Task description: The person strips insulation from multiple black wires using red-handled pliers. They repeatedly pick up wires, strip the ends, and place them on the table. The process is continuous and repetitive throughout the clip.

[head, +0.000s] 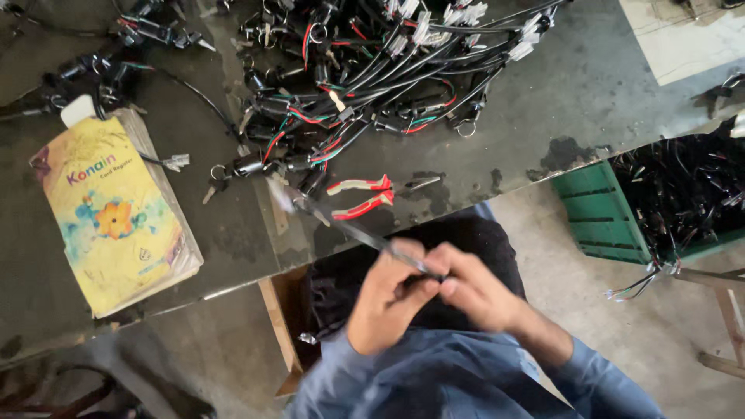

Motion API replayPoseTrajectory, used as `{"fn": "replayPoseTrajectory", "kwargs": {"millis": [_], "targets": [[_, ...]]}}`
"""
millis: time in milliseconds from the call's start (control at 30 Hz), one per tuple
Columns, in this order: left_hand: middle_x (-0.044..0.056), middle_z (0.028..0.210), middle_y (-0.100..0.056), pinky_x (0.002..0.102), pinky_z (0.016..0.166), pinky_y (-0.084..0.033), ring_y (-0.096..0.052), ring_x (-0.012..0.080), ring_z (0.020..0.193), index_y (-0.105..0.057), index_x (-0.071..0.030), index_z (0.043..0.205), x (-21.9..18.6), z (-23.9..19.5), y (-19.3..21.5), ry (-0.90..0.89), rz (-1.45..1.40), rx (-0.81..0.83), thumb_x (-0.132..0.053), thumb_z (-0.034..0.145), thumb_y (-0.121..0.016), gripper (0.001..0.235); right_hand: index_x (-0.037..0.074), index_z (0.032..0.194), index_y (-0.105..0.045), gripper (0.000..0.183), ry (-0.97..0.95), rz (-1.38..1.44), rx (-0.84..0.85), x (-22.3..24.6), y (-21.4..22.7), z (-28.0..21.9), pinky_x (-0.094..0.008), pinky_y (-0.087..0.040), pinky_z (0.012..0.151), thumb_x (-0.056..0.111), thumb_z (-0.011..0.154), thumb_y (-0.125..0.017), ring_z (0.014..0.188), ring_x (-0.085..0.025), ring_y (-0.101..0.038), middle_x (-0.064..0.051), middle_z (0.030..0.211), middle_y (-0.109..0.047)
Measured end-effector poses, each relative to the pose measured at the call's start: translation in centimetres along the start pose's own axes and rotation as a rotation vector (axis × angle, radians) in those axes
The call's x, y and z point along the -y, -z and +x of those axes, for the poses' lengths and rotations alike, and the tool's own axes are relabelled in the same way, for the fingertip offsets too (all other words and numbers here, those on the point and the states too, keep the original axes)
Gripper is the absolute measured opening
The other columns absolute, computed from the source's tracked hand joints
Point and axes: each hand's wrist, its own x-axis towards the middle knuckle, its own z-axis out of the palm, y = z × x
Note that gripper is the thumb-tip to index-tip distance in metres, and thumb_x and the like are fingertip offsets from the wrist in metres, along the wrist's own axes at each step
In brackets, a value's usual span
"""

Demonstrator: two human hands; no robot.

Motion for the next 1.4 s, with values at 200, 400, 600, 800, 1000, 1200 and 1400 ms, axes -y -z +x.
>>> {"fn": "replayPoseTrajectory", "kwargs": {"millis": [200, 400, 600, 800, 1000, 1200, 1400], "targets": [[0.018, 0.124, -0.061, 0.051, 0.096, -0.045, -0.057, 0.0397, 0.116, -0.059, 0.000, 0.127, 1.3, 6.4, 4.9, -0.113, 0.973, -0.146, -0.030, 0.082, -0.082, 0.058, 0.002, 0.130, -0.046, 0.043, -0.307, -0.134, -0.309, -0.4, 1.6, 1.4, -0.029, -0.046, 0.069, 0.024, 0.096, -0.063, 0.077, -0.012, -0.050, -0.001, 0.092, -0.054], [0.004, 0.087, -0.069, 0.034, 0.071, -0.053, -0.066, 0.0162, 0.077, -0.070, -0.007, 0.101, -0.1, -0.7, 2.7, 0.284, 0.321, -0.250, -0.013, 0.089, -0.075, 0.014, 0.004, 0.124, -0.059, 0.029, -0.224, -0.237, -0.180, 1.9, 2.4, 1.0, -0.027, -0.049, 0.079, 0.013, 0.097, -0.065, 0.085, -0.009, -0.056, 0.000, 0.091, -0.059], [0.015, 0.093, -0.063, 0.037, 0.078, -0.052, -0.060, 0.0278, 0.084, -0.058, 0.000, 0.108, -1.3, -1.0, -0.9, 0.243, 0.158, -0.022, -0.005, 0.091, -0.068, 0.020, 0.004, 0.139, -0.048, 0.045, -0.351, 0.083, -0.053, 4.8, 2.7, 0.4, -0.024, -0.044, 0.082, 0.013, 0.098, -0.061, 0.091, -0.008, -0.050, 0.001, 0.103, -0.056], [0.016, 0.090, -0.065, 0.040, 0.075, -0.054, -0.067, 0.0356, 0.083, -0.060, -0.001, 0.105, 0.3, 2.2, -0.9, 0.270, 0.180, 0.112, -0.009, 0.092, -0.069, 0.018, 0.007, 0.156, -0.045, 0.054, -0.757, 0.512, 0.021, 3.4, 2.7, 0.6, -0.031, -0.027, 0.061, 0.015, 0.106, -0.062, 0.072, -0.016, -0.035, -0.007, 0.091, -0.048], [0.019, 0.089, -0.066, 0.049, 0.076, -0.050, -0.065, 0.0408, 0.087, -0.058, -0.001, 0.105, 2.3, -2.1, -0.8, 0.442, 0.433, 0.083, -0.012, 0.084, -0.071, 0.027, 0.003, 0.128, -0.056, 0.038, -0.119, -0.505, -0.076, 0.7, 0.6, 1.5, -0.037, -0.053, 0.081, 0.013, 0.093, -0.067, 0.096, -0.033, -0.068, -0.015, 0.104, -0.069], [0.023, 0.089, -0.066, 0.052, 0.076, -0.050, -0.064, 0.0441, 0.087, -0.057, -0.001, 0.103, 3.9, -3.6, -2.0, 0.408, 0.573, -0.056, -0.017, 0.088, -0.070, 0.025, 0.003, 0.122, -0.060, 0.032, -0.384, -0.326, -0.036, 1.6, 0.0, 2.5, -0.039, -0.054, 0.079, 0.013, 0.091, -0.065, 0.089, -0.035, -0.072, -0.016, 0.096, -0.071], [0.021, 0.088, -0.069, 0.049, 0.076, -0.051, -0.066, 0.0429, 0.089, -0.058, -0.003, 0.100, 3.6, -3.8, -1.8, 0.636, 0.481, 0.028, -0.023, 0.092, -0.068, 0.024, 0.010, 0.125, -0.061, 0.036, -0.429, -0.966, -0.171, 1.1, -2.2, 1.1, -0.047, -0.052, 0.067, 0.014, 0.090, -0.066, 0.083, -0.038, -0.067, -0.016, 0.099, -0.066]]}}
